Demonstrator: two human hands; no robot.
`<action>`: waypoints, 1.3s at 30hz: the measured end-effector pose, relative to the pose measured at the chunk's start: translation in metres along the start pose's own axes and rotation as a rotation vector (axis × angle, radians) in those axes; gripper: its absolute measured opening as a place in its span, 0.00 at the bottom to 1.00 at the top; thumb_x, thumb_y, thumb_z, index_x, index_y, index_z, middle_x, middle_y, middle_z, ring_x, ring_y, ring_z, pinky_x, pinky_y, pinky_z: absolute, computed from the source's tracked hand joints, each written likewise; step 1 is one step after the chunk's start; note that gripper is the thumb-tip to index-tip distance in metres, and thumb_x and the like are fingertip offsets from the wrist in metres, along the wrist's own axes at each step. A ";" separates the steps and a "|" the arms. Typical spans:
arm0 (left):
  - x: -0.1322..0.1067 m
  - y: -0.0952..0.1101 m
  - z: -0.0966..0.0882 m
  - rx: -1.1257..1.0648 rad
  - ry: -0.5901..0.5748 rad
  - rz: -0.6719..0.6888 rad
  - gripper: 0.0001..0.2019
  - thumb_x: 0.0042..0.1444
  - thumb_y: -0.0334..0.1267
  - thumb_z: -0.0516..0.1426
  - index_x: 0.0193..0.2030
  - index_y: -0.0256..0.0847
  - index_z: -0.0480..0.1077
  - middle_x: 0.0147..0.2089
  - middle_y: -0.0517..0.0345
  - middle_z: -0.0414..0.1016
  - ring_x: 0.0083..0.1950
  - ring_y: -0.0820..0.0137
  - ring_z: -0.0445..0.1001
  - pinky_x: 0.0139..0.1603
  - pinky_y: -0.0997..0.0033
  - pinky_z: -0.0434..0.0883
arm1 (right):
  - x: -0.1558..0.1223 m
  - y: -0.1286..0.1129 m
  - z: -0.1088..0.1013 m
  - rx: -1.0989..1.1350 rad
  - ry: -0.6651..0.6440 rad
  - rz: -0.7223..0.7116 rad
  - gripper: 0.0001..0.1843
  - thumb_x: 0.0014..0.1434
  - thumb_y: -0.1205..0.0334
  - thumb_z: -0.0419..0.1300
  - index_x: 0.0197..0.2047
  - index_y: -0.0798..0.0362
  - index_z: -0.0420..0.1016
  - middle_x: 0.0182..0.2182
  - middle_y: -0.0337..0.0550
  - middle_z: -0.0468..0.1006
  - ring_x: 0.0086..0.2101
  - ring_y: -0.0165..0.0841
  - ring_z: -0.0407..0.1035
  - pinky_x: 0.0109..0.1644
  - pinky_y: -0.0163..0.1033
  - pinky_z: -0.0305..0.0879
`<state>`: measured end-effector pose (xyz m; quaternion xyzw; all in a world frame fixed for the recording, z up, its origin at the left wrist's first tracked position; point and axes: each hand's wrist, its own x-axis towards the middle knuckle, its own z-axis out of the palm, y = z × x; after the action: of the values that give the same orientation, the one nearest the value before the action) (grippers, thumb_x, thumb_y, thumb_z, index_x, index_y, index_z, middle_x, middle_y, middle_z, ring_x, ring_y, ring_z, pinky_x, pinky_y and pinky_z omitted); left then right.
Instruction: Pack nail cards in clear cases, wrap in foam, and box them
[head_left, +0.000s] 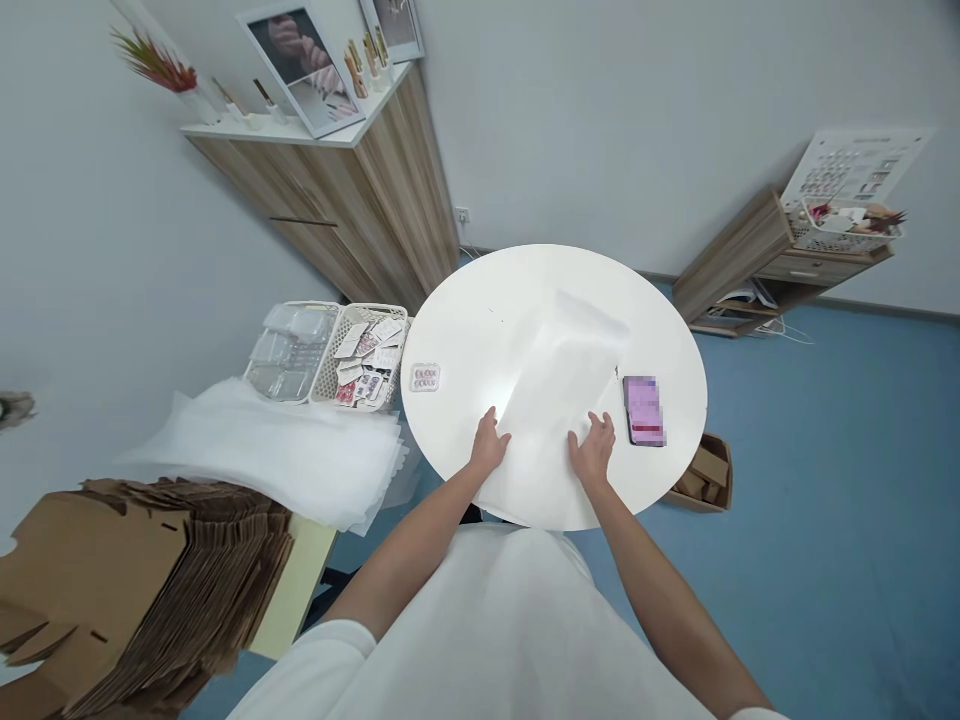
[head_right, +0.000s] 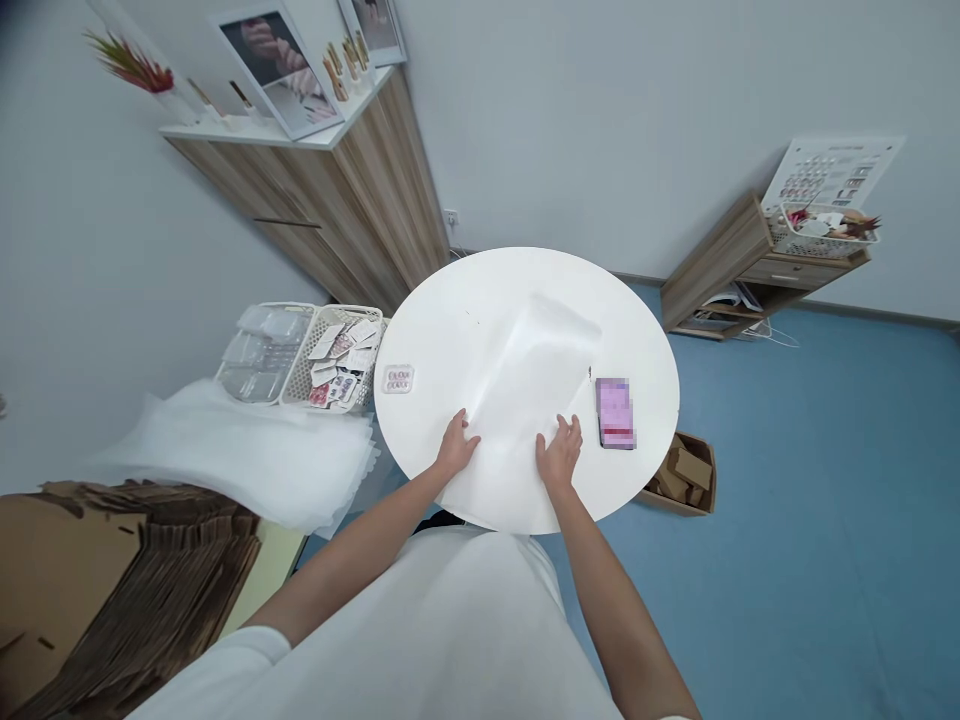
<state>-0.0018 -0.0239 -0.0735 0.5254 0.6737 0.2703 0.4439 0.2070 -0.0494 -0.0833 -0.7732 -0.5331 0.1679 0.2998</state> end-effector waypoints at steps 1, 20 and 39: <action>0.000 -0.001 0.000 0.029 -0.009 0.013 0.30 0.47 0.33 0.55 0.58 0.40 0.51 0.50 0.47 0.61 0.53 0.62 0.61 0.52 0.61 0.59 | -0.006 -0.001 0.000 -0.053 -0.057 -0.070 0.30 0.49 0.53 0.52 0.55 0.54 0.55 0.59 0.55 0.48 0.56 0.47 0.46 0.53 0.55 0.48; -0.020 -0.014 -0.004 1.029 -0.242 0.405 0.28 0.53 0.45 0.48 0.61 0.43 0.49 0.65 0.50 0.44 0.65 0.55 0.36 0.58 0.50 0.46 | -0.002 0.008 -0.006 -0.572 -0.606 -0.304 0.32 0.56 0.50 0.44 0.62 0.51 0.42 0.63 0.46 0.34 0.61 0.42 0.27 0.57 0.56 0.32; 0.017 -0.039 -0.080 0.496 0.123 0.084 0.32 0.54 0.46 0.48 0.62 0.39 0.42 0.66 0.43 0.34 0.65 0.54 0.37 0.58 0.48 0.46 | -0.011 -0.080 0.040 -0.179 -0.455 -0.279 0.25 0.54 0.63 0.46 0.57 0.53 0.54 0.58 0.50 0.54 0.58 0.40 0.45 0.57 0.52 0.45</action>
<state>-0.0916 -0.0118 -0.0745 0.6282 0.7227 0.1467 0.2482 0.1223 -0.0277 -0.0628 -0.6581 -0.7007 0.2465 0.1231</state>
